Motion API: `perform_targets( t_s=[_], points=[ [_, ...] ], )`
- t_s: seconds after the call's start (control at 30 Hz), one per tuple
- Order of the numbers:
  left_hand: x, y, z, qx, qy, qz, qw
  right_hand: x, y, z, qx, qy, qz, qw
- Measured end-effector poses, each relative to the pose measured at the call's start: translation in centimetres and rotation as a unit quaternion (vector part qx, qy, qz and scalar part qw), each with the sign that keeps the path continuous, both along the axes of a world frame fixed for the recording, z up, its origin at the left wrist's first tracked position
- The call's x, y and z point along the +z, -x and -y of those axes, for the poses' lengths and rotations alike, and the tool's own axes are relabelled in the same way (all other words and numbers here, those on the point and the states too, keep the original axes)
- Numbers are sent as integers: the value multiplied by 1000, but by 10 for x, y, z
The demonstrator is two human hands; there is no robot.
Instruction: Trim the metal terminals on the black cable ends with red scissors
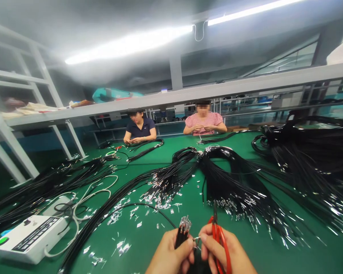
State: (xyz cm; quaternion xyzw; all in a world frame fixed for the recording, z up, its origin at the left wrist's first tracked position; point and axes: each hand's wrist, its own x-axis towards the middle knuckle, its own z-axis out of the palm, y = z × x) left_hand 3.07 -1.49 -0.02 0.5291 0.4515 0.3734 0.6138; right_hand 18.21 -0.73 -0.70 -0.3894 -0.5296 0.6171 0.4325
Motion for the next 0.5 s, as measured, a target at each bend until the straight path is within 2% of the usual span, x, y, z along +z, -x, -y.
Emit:
perform_targets(
  t_s=[0.1, 0.2, 0.33, 0.43, 0.5],
  points=[
    [6, 0, 1, -24, 8, 40, 999, -1, 0, -2, 12, 11, -9, 1000],
    [9, -3, 3, -33, -9, -8, 999, 0, -1, -2, 19, 22, -16, 999],
    [6, -8, 3, 4, -44, -94, 995, 4, 0, 1, 4, 16, 3, 1000],
    [6, -6, 1, 37, -36, -83, 995, 8, 1, 4, -3, 11, 17, 1000],
    [7, -3, -1, 38, -34, -67, 996, 9, 1, 5, -14, 17, 15, 1000]
  ],
)
